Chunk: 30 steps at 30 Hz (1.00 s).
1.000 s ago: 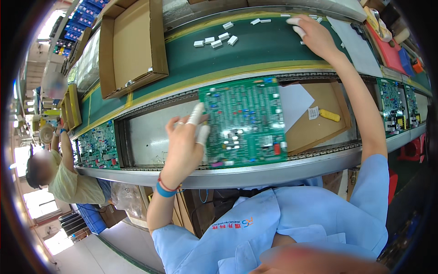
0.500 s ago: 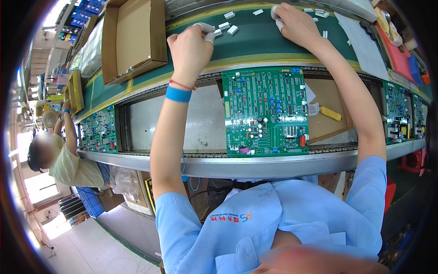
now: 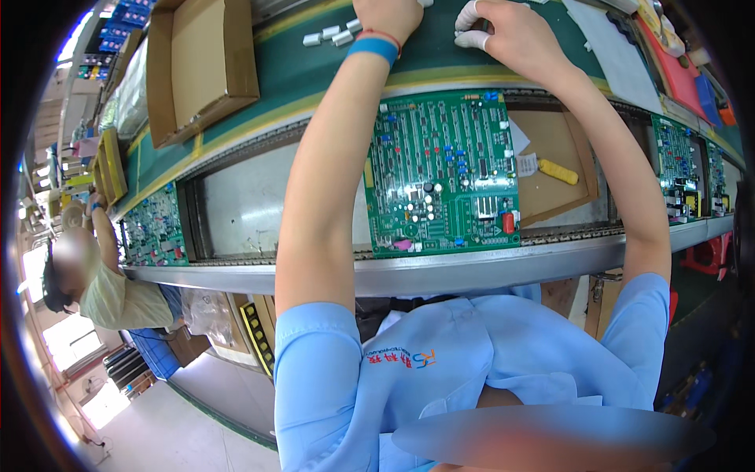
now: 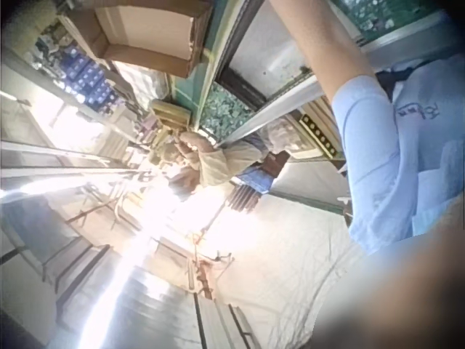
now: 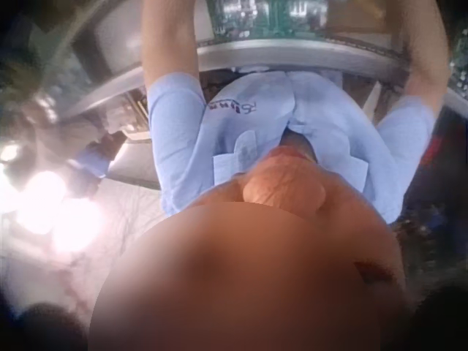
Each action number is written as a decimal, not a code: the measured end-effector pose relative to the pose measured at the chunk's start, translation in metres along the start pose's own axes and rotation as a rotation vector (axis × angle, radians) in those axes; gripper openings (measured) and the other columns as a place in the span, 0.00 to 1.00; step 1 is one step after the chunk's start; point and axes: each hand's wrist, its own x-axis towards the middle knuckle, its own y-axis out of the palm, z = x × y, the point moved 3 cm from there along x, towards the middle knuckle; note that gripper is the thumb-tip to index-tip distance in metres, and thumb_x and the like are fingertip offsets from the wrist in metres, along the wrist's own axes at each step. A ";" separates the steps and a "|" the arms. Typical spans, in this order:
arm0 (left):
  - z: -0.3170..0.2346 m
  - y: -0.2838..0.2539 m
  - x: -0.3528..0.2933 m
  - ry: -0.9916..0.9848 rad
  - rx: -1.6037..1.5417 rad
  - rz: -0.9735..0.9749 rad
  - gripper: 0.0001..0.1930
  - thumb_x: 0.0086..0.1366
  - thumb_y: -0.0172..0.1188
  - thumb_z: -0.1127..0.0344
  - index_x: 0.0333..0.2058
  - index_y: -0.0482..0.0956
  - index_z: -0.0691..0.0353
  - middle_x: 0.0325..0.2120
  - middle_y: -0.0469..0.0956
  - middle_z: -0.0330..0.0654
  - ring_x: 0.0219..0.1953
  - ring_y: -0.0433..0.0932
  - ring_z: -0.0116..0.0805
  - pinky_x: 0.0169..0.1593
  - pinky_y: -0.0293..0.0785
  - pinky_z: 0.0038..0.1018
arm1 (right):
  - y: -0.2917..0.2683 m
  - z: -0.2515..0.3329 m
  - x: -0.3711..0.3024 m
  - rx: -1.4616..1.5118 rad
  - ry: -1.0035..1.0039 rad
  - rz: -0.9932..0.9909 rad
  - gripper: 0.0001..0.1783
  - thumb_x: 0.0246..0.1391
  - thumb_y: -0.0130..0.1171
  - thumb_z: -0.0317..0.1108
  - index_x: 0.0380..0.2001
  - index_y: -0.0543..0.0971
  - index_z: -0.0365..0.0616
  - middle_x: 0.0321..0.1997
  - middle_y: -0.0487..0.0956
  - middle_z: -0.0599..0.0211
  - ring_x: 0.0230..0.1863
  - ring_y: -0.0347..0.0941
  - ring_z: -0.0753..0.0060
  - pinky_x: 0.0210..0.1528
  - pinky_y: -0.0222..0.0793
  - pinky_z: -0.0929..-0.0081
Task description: Assembling electronic components onto printed circuit boards (PCBs) on a conveyor line.
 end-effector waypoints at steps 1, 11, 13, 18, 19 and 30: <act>0.003 0.004 0.003 -0.058 -0.082 0.008 0.07 0.57 0.60 0.59 0.27 0.82 0.54 0.25 0.81 0.45 0.34 0.80 0.43 0.44 0.66 0.43 | 0.005 0.004 -0.005 -0.006 -0.107 -0.004 0.09 0.48 0.63 0.34 0.32 0.81 0.42 0.33 0.80 0.58 0.37 0.77 0.55 0.41 0.72 0.62; -0.005 -0.170 -0.053 -0.155 -0.670 0.144 0.09 0.66 0.52 0.72 0.39 0.78 0.71 0.28 0.80 0.53 0.31 0.80 0.46 0.38 0.76 0.37 | 0.053 0.046 -0.024 -0.065 -0.310 -0.015 0.04 0.50 0.58 0.30 0.28 0.81 0.45 0.29 0.80 0.64 0.34 0.78 0.57 0.35 0.73 0.62; 0.003 -0.196 -0.082 -0.411 -0.880 0.301 0.09 0.63 0.55 0.74 0.39 0.79 0.72 0.29 0.80 0.45 0.31 0.78 0.35 0.37 0.75 0.31 | 0.062 0.051 -0.020 -0.079 -0.342 0.005 0.04 0.49 0.58 0.30 0.28 0.81 0.45 0.29 0.80 0.64 0.34 0.78 0.57 0.35 0.73 0.62; 0.043 -0.207 -0.165 -0.591 -0.965 0.306 0.09 0.65 0.56 0.71 0.42 0.79 0.67 0.31 0.83 0.45 0.29 0.83 0.31 0.31 0.72 0.22 | 0.076 0.063 -0.017 -0.192 -0.434 0.058 0.03 0.47 0.59 0.28 0.24 0.80 0.43 0.28 0.79 0.62 0.32 0.79 0.57 0.33 0.74 0.62; 0.044 -0.210 -0.176 -0.643 -0.964 0.358 0.10 0.66 0.55 0.73 0.44 0.77 0.71 0.33 0.83 0.46 0.28 0.83 0.29 0.28 0.72 0.19 | 0.077 0.064 -0.018 -0.198 -0.434 0.062 0.03 0.47 0.59 0.28 0.24 0.80 0.43 0.28 0.79 0.62 0.32 0.79 0.57 0.33 0.74 0.62; 0.035 -0.204 -0.249 -0.893 -1.053 0.578 0.06 0.66 0.56 0.72 0.38 0.76 0.70 0.28 0.82 0.44 0.23 0.79 0.26 0.28 0.73 0.20 | -0.002 0.010 -0.024 -0.158 -0.207 -0.204 0.11 0.56 0.58 0.39 0.42 0.82 0.56 0.39 0.82 0.65 0.39 0.79 0.60 0.40 0.73 0.68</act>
